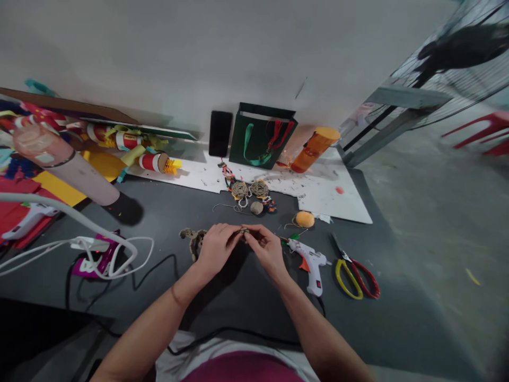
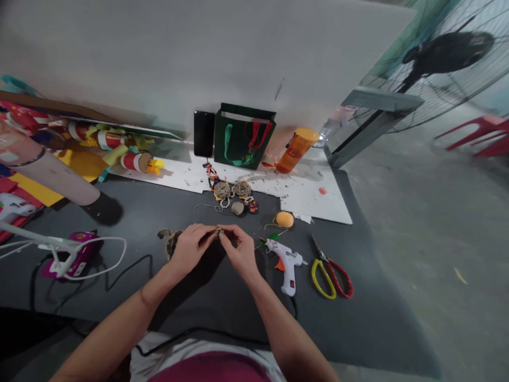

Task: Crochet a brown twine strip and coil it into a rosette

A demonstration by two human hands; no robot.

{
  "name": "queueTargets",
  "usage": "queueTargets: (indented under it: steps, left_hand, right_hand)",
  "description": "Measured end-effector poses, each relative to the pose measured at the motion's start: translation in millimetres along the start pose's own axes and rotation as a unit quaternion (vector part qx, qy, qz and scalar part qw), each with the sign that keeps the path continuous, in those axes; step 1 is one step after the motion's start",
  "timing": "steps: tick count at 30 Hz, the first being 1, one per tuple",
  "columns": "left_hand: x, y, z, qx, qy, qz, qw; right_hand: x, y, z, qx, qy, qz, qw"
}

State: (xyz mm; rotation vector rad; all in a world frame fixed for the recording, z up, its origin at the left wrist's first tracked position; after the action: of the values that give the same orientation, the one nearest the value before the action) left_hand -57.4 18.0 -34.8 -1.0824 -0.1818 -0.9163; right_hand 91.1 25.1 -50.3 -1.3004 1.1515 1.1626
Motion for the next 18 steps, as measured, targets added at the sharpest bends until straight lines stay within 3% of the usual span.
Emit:
queueTargets:
  steps: [4, 13, 18]
  left_hand:
    - [0.4, 1.2, -0.5, 0.001, -0.022, -0.025, 0.999]
    - [2.5, 5.6, -3.8, -0.072, 0.079, 0.174, 0.979]
    - [1.6, 5.3, -3.5, -0.057, 0.031, 0.137, 0.988]
  right_hand:
    - [0.0, 2.1, -0.9, 0.020, -0.010, -0.009, 1.000]
    - [-6.8, 1.9, 0.0, 0.029, -0.016, -0.125, 0.992]
    - [-2.4, 0.8, 4.1, 0.025, 0.062, -0.023, 0.997]
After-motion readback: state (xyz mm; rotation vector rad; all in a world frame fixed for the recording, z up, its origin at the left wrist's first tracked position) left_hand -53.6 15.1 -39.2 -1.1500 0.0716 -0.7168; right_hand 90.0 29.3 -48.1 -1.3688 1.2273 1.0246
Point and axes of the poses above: each hand's wrist, its own z-axis towards the middle knuckle, its own y-axis out of the palm, x = y × z, the point moved 2 cm from there along z, towards the middle knuckle, and after that the axes turned 7 degrees about y, right-handed, at the moved point
